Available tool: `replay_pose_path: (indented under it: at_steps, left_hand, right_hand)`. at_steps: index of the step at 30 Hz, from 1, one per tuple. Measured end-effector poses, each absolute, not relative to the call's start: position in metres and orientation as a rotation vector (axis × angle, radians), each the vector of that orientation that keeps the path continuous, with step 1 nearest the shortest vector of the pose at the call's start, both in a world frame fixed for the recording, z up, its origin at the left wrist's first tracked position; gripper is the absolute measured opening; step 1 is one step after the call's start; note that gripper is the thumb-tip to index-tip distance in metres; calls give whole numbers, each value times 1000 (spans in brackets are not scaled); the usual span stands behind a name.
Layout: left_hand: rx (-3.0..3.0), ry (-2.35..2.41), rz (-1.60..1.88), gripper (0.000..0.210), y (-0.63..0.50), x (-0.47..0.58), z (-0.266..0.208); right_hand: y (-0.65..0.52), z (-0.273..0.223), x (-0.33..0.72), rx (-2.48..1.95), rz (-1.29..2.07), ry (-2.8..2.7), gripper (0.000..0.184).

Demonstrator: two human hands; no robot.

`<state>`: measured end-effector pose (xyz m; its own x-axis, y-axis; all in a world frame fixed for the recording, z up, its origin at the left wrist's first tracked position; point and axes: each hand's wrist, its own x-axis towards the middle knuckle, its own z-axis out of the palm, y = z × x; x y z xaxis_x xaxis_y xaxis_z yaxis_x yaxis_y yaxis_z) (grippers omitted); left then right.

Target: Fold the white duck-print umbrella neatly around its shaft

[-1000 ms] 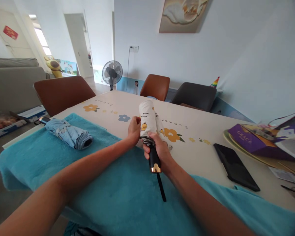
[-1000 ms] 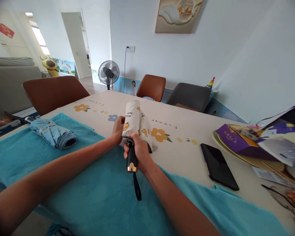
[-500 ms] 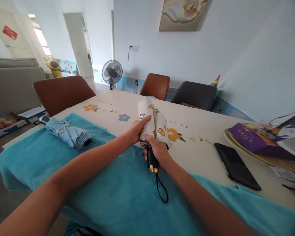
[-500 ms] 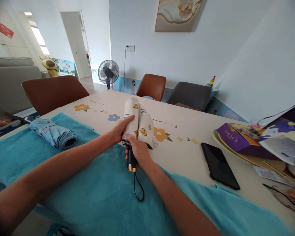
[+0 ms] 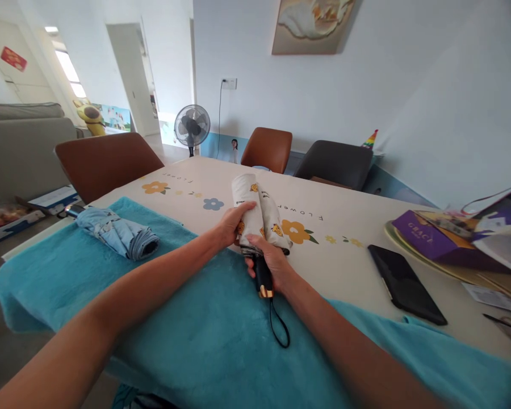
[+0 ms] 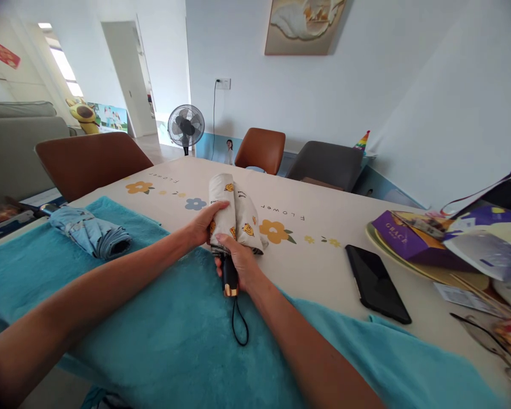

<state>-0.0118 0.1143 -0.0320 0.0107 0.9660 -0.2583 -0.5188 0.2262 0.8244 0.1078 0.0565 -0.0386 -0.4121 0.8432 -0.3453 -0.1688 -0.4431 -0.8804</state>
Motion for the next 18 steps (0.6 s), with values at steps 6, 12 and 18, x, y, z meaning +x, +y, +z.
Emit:
replay_pose_path:
  at_steps: [6,12,18]
  left_hand:
    - [657,940,1197,32,115,-11,-35]
    - [752,1060,1256,19,103,1,-29]
    - [661,1087,1414,13,100,3,-27]
  right_hand:
    - [52,-43,102,-1262,1640,-1060,27]
    - [52,-47,101,-1369,1531,-1192,28]
    - [53,-44,100,-1336,1580,-1232,29]
